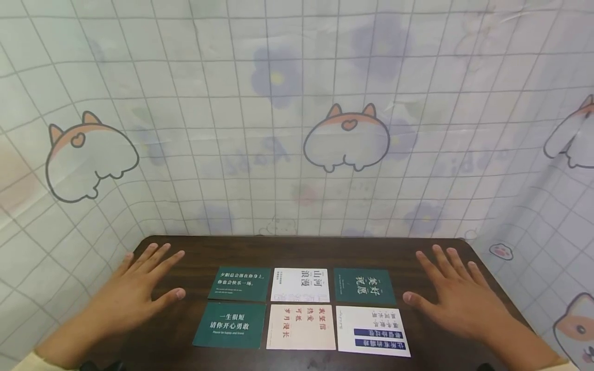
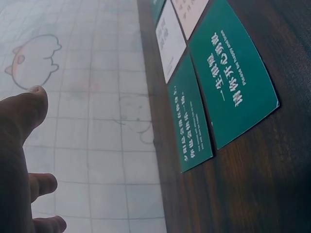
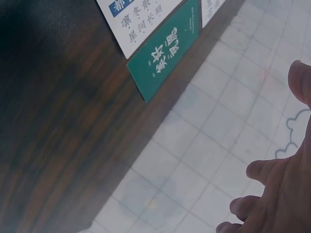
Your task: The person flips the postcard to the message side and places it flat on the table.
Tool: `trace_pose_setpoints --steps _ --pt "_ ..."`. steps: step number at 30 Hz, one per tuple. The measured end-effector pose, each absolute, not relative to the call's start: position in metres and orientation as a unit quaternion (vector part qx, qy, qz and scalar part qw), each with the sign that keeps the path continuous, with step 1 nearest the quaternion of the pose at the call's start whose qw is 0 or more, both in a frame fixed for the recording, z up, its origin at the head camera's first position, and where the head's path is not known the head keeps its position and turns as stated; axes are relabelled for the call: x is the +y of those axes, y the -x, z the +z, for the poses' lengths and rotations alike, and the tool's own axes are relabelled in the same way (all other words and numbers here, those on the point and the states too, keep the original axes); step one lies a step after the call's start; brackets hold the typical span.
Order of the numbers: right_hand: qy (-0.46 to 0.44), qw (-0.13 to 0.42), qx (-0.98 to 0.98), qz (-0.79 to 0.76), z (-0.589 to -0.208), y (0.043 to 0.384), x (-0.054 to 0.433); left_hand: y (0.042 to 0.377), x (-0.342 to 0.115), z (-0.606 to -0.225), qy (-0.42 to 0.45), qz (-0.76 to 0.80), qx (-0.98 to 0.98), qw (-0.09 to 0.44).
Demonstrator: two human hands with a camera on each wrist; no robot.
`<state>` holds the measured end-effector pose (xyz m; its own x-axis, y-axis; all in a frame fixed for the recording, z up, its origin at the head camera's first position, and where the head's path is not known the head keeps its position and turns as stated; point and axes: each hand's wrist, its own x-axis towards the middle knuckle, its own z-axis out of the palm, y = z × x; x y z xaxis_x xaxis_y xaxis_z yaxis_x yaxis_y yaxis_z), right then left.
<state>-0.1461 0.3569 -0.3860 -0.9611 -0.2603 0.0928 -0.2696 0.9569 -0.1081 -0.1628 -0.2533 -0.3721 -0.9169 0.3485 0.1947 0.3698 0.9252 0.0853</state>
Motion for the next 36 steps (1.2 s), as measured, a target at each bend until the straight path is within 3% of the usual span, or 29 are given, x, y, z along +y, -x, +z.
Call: trace_pose_setpoints --steps 36 --pt "-0.144 0.04 -0.984 0.094 -0.413 0.148 0.332 0.17 -0.234 -0.408 0.19 -0.096 -0.973 0.09"
